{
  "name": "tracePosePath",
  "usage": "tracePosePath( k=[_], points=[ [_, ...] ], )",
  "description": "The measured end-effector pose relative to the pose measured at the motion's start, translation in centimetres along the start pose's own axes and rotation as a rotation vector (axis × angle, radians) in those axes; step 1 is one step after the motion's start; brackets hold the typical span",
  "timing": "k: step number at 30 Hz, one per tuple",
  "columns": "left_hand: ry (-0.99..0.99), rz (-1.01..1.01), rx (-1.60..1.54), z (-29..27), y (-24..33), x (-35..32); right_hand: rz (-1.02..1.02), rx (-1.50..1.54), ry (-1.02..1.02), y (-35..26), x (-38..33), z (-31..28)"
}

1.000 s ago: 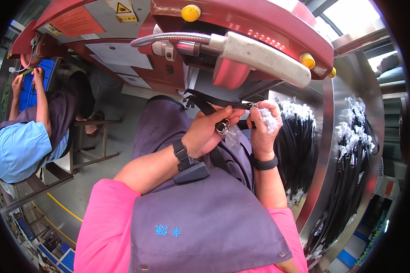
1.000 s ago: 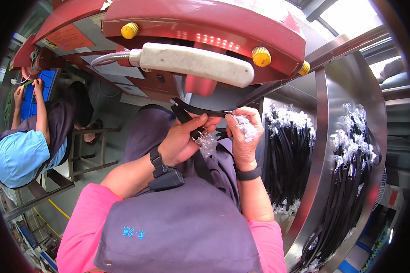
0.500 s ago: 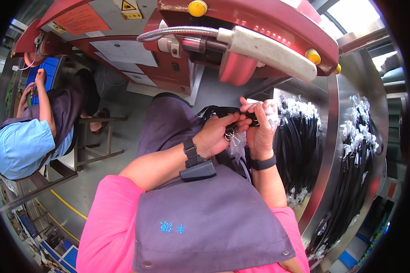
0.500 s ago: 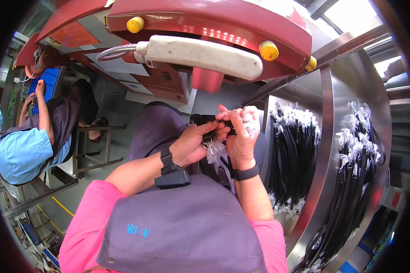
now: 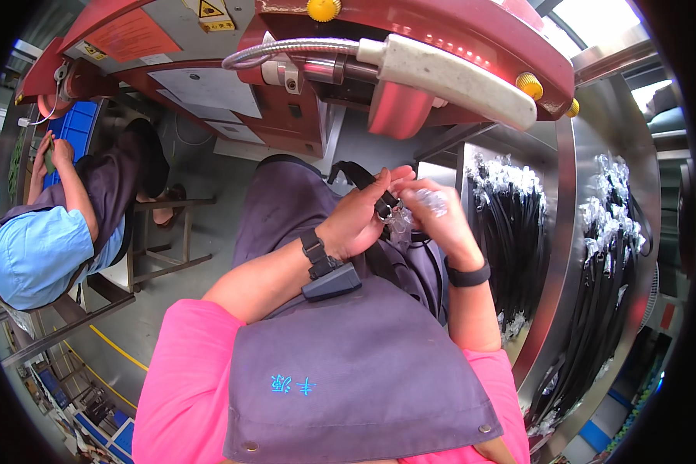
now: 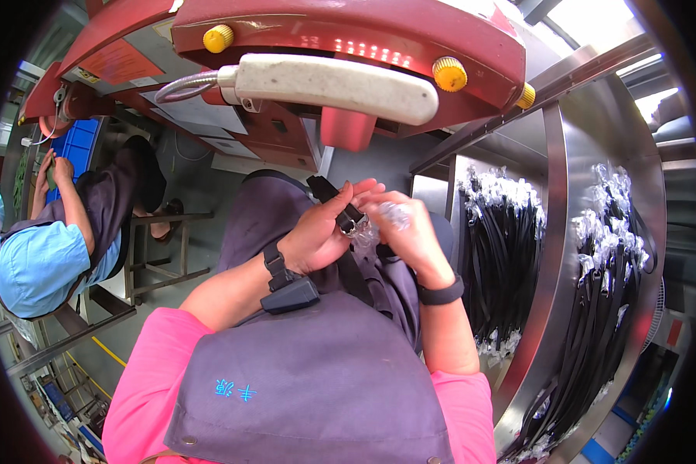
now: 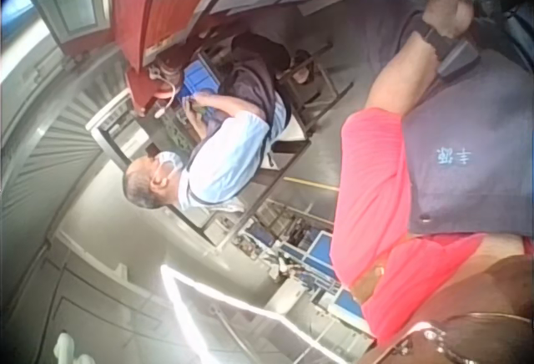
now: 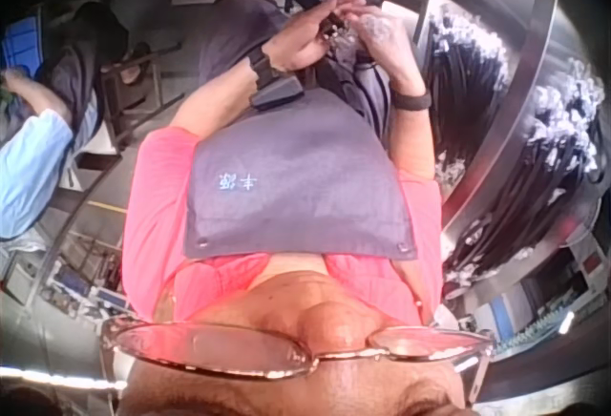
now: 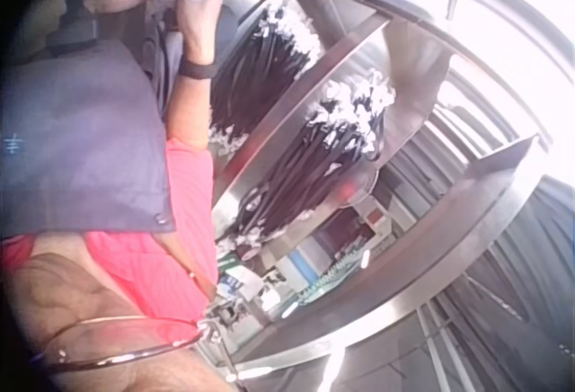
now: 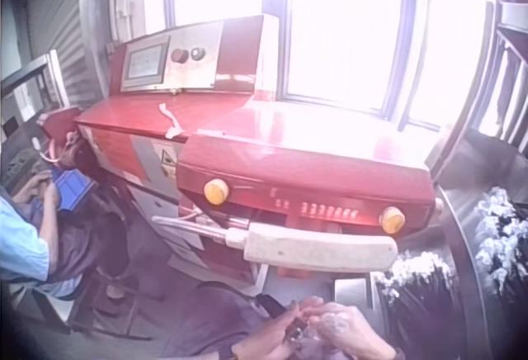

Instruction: Assembling small plastic components onto black straps at a workshop station.

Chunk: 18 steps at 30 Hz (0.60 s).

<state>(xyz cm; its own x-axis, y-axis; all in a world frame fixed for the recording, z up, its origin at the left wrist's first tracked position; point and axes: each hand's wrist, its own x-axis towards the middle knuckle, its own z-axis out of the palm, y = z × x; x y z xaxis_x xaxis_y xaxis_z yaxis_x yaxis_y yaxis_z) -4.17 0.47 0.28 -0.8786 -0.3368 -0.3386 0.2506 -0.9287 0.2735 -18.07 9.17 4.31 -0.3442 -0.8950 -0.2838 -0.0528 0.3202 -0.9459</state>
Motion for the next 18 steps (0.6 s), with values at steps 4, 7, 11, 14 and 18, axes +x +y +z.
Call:
tracePosePath(
  k=[4, 7, 11, 14, 18],
  points=[
    [0.094, 0.047, 0.124, 0.0, 0.0, -0.3, -0.1, -0.254, -0.153, 0.5, 0.1, 0.5],
    [0.123, 0.07, 0.242, -0.7, 0.4, -0.7, -0.117, -0.313, -0.13, 0.0, 0.2, 0.0],
    [0.091, 0.199, 0.297, -0.9, 1.5, -1.1, -0.21, -0.415, 0.041, -1.0, -0.1, -0.2],
    [0.102, 0.265, 0.272, -0.6, 1.8, -1.1, -0.264, -0.308, 0.099, -1.2, -0.1, -0.5],
    [0.145, 0.267, 0.162, 0.4, 1.7, -1.3, -0.258, -0.228, 0.226, -2.0, 0.1, 0.2]
  ],
)
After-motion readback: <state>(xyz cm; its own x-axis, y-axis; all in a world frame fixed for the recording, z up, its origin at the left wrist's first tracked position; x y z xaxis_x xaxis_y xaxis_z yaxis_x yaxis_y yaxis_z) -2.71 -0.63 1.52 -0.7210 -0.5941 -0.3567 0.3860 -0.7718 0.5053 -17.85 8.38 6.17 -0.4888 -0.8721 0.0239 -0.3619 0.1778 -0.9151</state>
